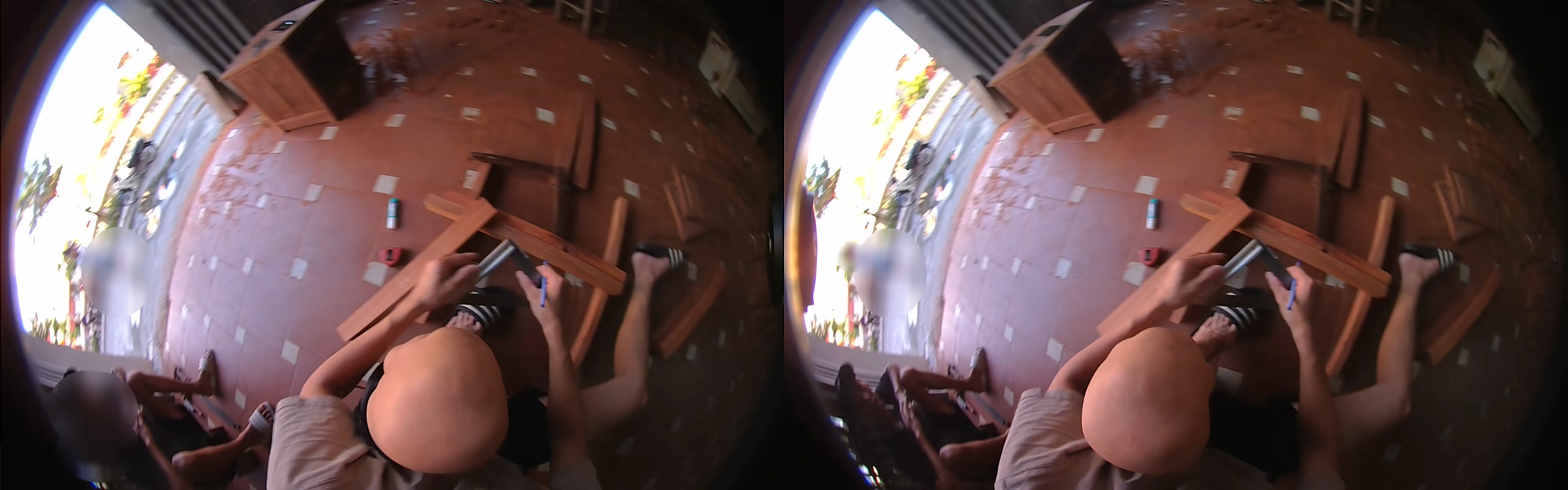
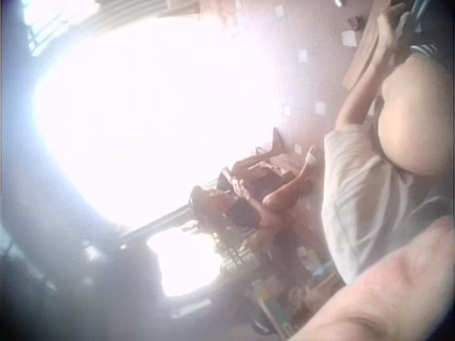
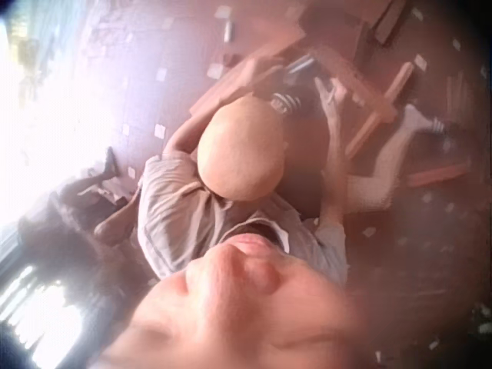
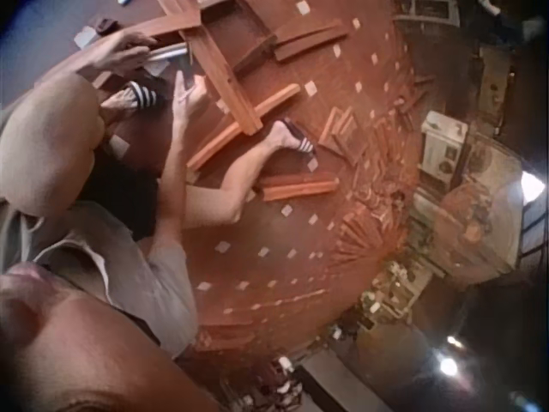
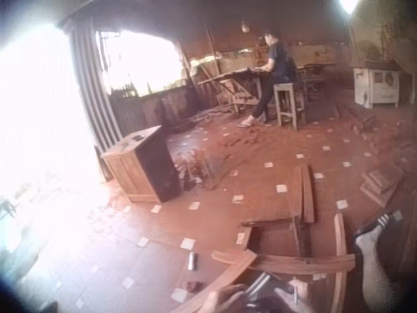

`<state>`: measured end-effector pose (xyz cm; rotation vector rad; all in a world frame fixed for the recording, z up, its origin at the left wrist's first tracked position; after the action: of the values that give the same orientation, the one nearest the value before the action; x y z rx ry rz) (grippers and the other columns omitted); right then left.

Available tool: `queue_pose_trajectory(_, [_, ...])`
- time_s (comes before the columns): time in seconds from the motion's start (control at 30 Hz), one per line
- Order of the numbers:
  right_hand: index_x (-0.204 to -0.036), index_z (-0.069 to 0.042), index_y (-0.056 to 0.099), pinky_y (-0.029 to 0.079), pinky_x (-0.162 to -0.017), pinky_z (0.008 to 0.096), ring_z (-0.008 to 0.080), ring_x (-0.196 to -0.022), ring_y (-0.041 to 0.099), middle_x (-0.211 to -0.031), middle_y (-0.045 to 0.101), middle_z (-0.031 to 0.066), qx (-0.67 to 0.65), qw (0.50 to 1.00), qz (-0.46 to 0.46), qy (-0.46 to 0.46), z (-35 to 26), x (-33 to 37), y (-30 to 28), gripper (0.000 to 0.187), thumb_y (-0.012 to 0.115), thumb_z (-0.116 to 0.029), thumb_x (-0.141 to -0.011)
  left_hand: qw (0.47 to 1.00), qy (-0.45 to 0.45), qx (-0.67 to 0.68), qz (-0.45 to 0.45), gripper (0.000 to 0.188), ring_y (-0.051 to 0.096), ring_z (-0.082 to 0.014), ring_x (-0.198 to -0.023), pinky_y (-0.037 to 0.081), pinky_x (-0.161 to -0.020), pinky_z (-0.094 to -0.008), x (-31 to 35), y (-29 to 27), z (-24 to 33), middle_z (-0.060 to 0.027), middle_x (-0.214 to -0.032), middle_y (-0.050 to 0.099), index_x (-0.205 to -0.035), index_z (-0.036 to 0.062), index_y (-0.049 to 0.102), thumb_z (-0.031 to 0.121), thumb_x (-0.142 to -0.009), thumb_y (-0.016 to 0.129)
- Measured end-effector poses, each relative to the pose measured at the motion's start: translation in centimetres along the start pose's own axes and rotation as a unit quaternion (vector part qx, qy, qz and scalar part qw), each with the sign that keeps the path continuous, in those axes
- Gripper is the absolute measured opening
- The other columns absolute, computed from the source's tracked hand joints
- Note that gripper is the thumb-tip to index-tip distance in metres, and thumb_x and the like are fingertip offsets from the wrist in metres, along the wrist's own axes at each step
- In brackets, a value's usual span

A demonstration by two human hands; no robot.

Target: The person measures and marks wooden planks using a tape measure, a try square, and a pencil. They repeatedly position the tools on the wood, draw lines, and adjust the pieces on the floor.

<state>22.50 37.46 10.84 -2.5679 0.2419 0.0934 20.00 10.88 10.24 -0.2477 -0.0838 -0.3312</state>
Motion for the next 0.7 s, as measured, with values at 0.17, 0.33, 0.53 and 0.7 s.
queue_pose_trajectory(0.17, [-0.079, -0.002, 0.070, 0.049, -0.055, 0.0418, 0.0290, -0.056, 0.066, -0.061, 0.061, 0.0148, -0.020, 1.000, 0.002, -0.011, 3.1, 0.3, 1.0, 0.033, 0.088, -0.028, -0.086, 0.906, 0.066, -0.377, 0.183, 0.065, 0.063, -0.0417, -0.122, 0.051, -0.107, -0.0488, 1.4, -6.1, -4.5, -0.0230, -0.130, 0.066, -0.142, 0.0026, 0.063, 0.030, -0.088, 0.085])
queue_pose_trajectory(0.33, [-0.079, -0.002, 0.070, 0.052, -0.057, 0.0429, 0.0343, -0.059, 0.070, -0.064, 0.065, 0.0171, 0.034, 0.999, -0.022, 0.009, 4.2, -0.6, 2.8, 0.031, 0.088, -0.027, -0.085, 0.916, -0.052, -0.374, 0.137, 0.089, 0.061, -0.0404, -0.123, 0.050, -0.108, -0.0478, 0.9, -8.5, -13.8, -0.0210, -0.128, 0.064, -0.152, 0.0062, 0.050, 0.033, -0.078, 0.092])
queue_pose_trajectory(0.53, [-0.080, -0.002, 0.071, 0.051, -0.056, 0.0436, 0.0374, -0.061, 0.070, -0.066, 0.065, 0.0183, 0.053, 0.994, -0.089, 0.022, 2.8, -4.2, 5.6, 0.031, 0.088, -0.027, -0.086, 0.991, -0.110, -0.074, 0.012, 0.071, 0.072, -0.0214, -0.096, 0.058, -0.084, -0.0369, -0.4, -11.0, -18.9, -0.0165, -0.119, 0.075, -0.142, -0.0022, 0.059, 0.030, -0.087, 0.090])
queue_pose_trajectory(0.7, [-0.084, -0.001, 0.070, 0.050, -0.056, 0.0432, 0.0378, -0.061, 0.068, -0.067, 0.064, 0.0186, 0.066, 0.990, -0.123, 0.026, 1.7, -7.4, 10.1, 0.034, 0.088, -0.029, -0.087, 0.968, -0.196, 0.124, -0.093, 0.064, 0.068, -0.0141, -0.106, 0.056, -0.091, -0.0334, -1.0, -10.0, -21.0, -0.0121, -0.120, 0.073, -0.143, -0.0045, 0.059, 0.030, -0.096, 0.085])
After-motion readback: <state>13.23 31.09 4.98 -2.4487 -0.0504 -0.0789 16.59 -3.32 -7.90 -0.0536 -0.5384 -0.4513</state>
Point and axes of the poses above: each hand's wrist, its own x-axis away from the middle knuckle, its own y-axis out of the palm, z = x × y, the point moved 9 cm from there along -x, towards the middle knuckle
